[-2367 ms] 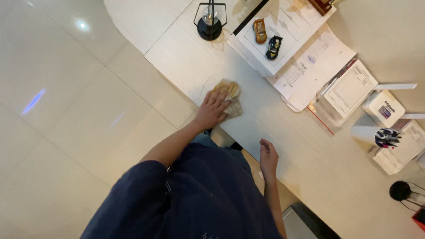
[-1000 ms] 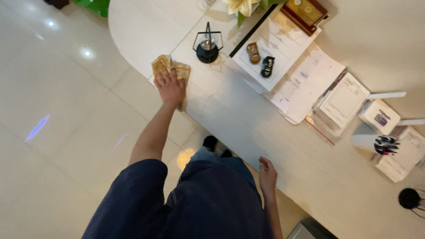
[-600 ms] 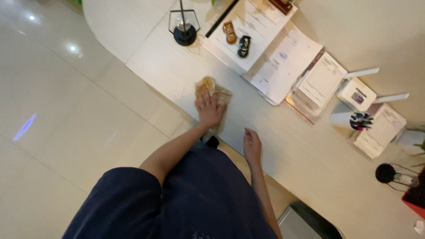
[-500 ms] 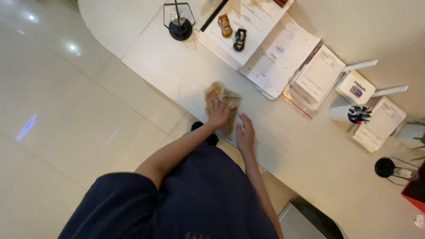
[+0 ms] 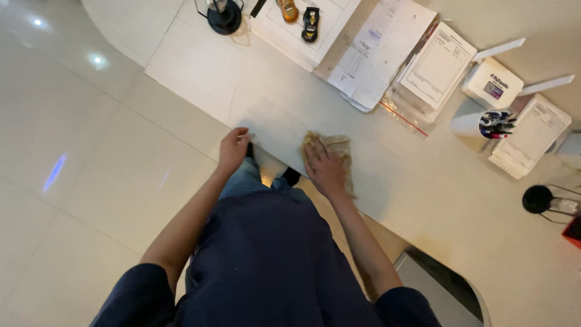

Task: The person moves small decorative objects, opens a drawer to place a small paper inside, and then wipes the desk surface using a white cloth and a larger brown cloth.

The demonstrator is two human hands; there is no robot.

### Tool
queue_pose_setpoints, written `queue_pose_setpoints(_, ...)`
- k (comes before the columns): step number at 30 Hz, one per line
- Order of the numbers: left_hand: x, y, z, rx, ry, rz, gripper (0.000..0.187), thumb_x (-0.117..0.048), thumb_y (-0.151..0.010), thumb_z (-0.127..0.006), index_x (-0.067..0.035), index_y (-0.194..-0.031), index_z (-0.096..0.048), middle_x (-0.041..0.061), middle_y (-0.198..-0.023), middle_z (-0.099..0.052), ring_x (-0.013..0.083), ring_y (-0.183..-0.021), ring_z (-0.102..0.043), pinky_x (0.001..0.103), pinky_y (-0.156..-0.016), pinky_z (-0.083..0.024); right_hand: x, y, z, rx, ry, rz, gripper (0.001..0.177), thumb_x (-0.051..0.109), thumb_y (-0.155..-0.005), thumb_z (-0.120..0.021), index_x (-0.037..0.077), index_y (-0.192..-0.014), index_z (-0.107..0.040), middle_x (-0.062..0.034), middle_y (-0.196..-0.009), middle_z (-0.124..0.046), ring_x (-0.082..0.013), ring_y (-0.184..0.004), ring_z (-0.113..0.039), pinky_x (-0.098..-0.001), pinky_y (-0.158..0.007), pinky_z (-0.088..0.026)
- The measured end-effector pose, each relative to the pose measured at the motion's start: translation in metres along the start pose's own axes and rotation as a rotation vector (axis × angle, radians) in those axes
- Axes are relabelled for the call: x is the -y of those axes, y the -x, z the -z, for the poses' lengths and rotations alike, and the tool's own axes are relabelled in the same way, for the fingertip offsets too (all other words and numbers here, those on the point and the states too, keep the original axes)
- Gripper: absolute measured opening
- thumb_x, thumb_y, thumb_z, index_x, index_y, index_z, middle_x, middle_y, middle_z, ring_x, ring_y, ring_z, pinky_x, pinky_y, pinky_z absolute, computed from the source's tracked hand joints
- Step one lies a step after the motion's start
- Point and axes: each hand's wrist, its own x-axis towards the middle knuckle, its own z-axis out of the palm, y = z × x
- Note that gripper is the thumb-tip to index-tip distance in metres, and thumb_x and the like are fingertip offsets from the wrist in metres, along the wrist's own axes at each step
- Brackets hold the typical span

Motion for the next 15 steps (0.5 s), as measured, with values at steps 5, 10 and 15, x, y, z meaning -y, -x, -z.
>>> queue_pose_setpoints(5, -0.018, -0.013, 0.036, 0.017, -0.045, 0.007, 0.030, -0.020, -0.096, -0.062, -0.003, -0.120, -0.070, 0.016, -0.111, -0.075, 0.0293, -0.096, -0.074, 0.040, -0.084, -0.057, -0.039, 0.025, 0.004, -0.222, 0.157, -0.227, 0.064, 0.047, -0.099, -0.055, 0.025, -0.158, -0.044, -0.0117, -0.167, -0.031, -0.0408, -0.154, -0.023, -0.0683, -0.120, -0.012)
queue_pose_setpoints(10, -0.041, -0.041, 0.056, 0.150, -0.240, -0.313, 0.028, -0.018, -0.096, -0.065, -0.005, -0.121, -0.068, 0.018, -0.115, -0.071, 0.0377, -0.106, -0.067, 0.046, -0.090, -0.054, -0.030, -0.030, -0.013, -0.404, 0.147, -0.502, 0.066, 0.044, -0.101, -0.055, 0.020, -0.160, -0.042, -0.0153, -0.169, -0.030, -0.0447, -0.153, -0.021, -0.0711, -0.117, -0.007)
queue_pose_setpoints(15, -0.060, -0.090, 0.090, 0.298, -0.338, -0.597, 0.030, -0.016, -0.092, -0.065, -0.004, -0.120, -0.067, 0.016, -0.122, -0.067, 0.0370, -0.112, -0.062, 0.049, -0.093, -0.050, 0.042, -0.135, -0.024, -0.512, 0.058, -0.465, 0.068, 0.038, -0.096, -0.059, 0.018, -0.159, -0.043, -0.0164, -0.167, -0.033, -0.0447, -0.153, -0.022, -0.0704, -0.118, -0.009)
